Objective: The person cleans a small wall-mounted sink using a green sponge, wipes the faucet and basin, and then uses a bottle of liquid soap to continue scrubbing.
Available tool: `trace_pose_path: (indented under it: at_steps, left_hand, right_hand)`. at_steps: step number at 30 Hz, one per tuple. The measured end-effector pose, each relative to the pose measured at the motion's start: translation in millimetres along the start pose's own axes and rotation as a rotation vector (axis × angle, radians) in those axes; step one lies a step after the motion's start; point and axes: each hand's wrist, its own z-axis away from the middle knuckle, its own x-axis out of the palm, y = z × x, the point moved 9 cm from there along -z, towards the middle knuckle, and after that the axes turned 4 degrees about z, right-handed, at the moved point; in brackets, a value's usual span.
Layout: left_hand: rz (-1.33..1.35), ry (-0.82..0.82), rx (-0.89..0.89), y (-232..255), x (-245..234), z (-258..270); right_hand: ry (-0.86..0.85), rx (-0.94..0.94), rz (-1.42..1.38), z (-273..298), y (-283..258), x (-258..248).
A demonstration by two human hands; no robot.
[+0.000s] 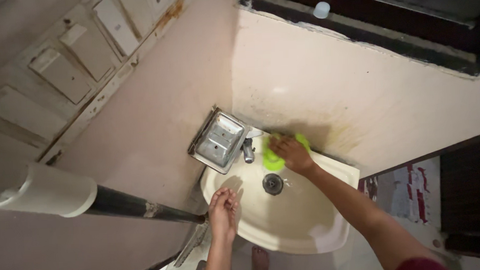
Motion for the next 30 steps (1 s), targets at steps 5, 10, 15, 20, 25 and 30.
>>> trace_pose_path:
  at_steps: [5, 10, 15, 20, 25, 30]
  left_hand:
    - [0.021, -0.064, -0.002, -7.8, 21.3, 0.2]
    - [0.011, -0.042, -0.027, -13.6, 24.7, 5.8]
    - [-0.019, -0.036, -0.026, -10.3, 18.5, 8.3]
    - [-0.022, -0.084, 0.002, 1.8, 15.2, 12.7]
    - [-0.023, -0.092, 0.02, 5.0, 20.7, 15.2]
    - [-0.033, -0.067, 0.018, 9.5, 18.2, 15.5]
  right_hand:
    - [-0.003, -0.12, -0.36, -92.3, -10.0, 1.7]
    - [-0.028, -0.149, -0.279, -86.2, -5.1, 5.9]
    - [0.007, 0.111, -0.247, 32.5, 16.6, -18.9]
    - [0.147, 0.321, -0.261, 91.9, 16.6, -59.1]
    - [0.279, 0.229, -0.454, -18.3, -24.2, -68.0]
    - [0.284, 0.15, -0.446, -87.1, -36.0, -45.4]
